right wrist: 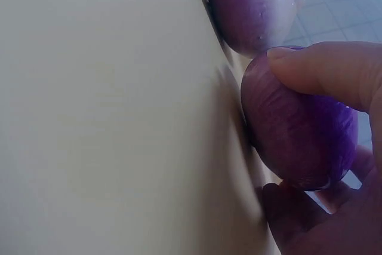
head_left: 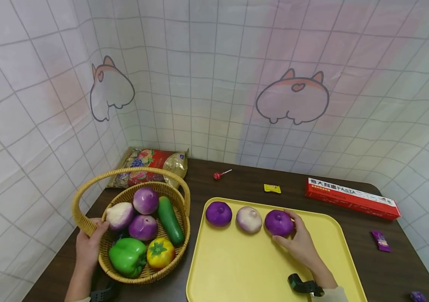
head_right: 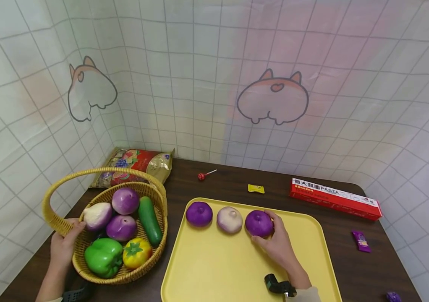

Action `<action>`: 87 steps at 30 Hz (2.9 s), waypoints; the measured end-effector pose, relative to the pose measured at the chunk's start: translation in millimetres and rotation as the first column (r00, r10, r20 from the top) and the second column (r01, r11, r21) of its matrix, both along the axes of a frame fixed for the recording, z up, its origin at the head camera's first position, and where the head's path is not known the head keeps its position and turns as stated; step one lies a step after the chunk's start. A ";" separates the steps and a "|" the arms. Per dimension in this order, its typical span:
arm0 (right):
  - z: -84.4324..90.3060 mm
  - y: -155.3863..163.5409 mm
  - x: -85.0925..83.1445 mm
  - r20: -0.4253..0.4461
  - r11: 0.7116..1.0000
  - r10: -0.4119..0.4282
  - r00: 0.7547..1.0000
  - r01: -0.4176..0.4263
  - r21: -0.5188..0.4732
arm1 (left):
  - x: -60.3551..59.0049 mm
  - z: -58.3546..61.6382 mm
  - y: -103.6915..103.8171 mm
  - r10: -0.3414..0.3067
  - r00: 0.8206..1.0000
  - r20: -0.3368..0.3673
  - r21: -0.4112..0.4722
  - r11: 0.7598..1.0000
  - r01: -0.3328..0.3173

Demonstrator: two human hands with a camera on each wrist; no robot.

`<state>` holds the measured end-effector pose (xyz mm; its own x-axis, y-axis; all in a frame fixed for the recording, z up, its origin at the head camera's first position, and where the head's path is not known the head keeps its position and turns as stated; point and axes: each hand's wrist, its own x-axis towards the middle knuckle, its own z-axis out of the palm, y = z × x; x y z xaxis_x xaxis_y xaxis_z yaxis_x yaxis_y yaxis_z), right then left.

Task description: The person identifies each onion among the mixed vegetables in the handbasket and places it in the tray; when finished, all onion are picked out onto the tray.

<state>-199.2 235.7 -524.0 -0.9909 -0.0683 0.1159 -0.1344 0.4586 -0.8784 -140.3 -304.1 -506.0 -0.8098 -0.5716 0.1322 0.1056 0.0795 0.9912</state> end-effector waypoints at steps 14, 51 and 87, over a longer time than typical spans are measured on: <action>2.1 0.6 0.8 -0.022 0.998 0.000 1.000 0.002 0.062 | -0.1 -0.2 -0.5 -0.013 1.000 -0.002 0.004 1.000 0.013; 68.9 -159.4 28.1 -0.493 0.934 0.314 0.812 -0.358 0.005 | 0.0 0.8 0.3 0.004 1.000 0.013 0.019 1.000 -0.004; 65.6 -320.3 8.9 0.051 0.846 0.488 0.872 -0.486 0.220 | 0.7 -0.1 -0.3 -0.002 1.000 0.002 0.002 1.000 0.002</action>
<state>-190.3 -84.6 -458.4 -0.8230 -0.5660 0.0477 -0.3965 0.5123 -0.7618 -139.6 -304.4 -506.1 -0.8114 -0.5701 0.1291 0.1036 0.0771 0.9916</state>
